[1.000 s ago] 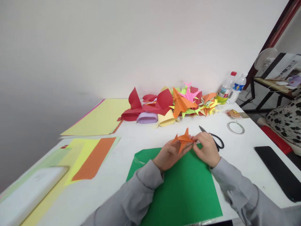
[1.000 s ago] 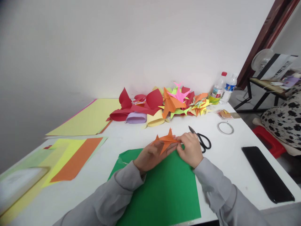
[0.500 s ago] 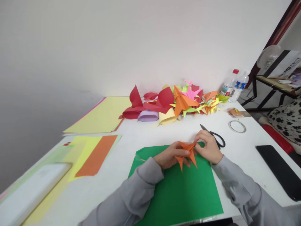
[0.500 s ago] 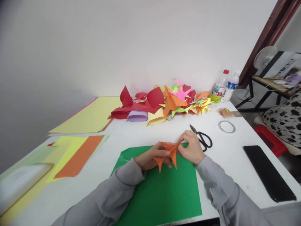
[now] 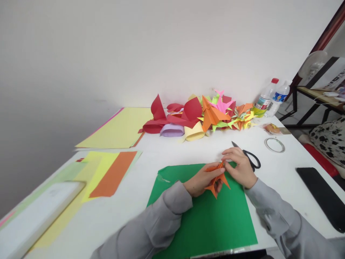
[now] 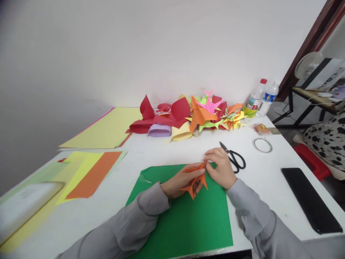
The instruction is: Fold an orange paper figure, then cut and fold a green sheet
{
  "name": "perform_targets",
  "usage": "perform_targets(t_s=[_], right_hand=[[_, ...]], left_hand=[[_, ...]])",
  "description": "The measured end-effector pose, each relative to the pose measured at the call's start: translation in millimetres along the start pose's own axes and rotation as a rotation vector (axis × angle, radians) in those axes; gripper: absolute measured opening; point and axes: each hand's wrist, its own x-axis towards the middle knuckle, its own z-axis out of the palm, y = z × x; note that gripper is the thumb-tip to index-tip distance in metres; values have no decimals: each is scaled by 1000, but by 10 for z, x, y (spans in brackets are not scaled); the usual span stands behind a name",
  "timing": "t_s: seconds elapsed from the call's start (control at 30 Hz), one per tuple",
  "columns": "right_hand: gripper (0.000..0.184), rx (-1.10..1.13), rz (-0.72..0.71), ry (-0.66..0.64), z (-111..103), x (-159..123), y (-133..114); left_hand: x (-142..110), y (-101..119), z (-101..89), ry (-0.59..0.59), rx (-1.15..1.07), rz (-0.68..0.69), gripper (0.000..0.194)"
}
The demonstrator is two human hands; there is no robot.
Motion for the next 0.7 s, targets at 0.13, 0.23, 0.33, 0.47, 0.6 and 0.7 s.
perform_targets(t_s=[0.13,0.23,0.33,0.47,0.6,0.7], right_hand=[[17,-23,-14,20,-6,3,12],[17,-17,-16,31,-11,0,6],[20,6,32,51,-20,-5,-5],[15,123,113,29,-43,3,-26],[10,272,156,-70,-56,22,-54],[9,326,173,-138,-49,24,-69]], left_hand=[[4,-3,-18,15,34,8,33],[6,1,-15,22,24,15,31],[12,12,-10,66,-18,64,32],[37,36,-33,183,-62,135,33],[63,58,-74,275,-143,176,33],[69,66,-91,296,-208,175,31]])
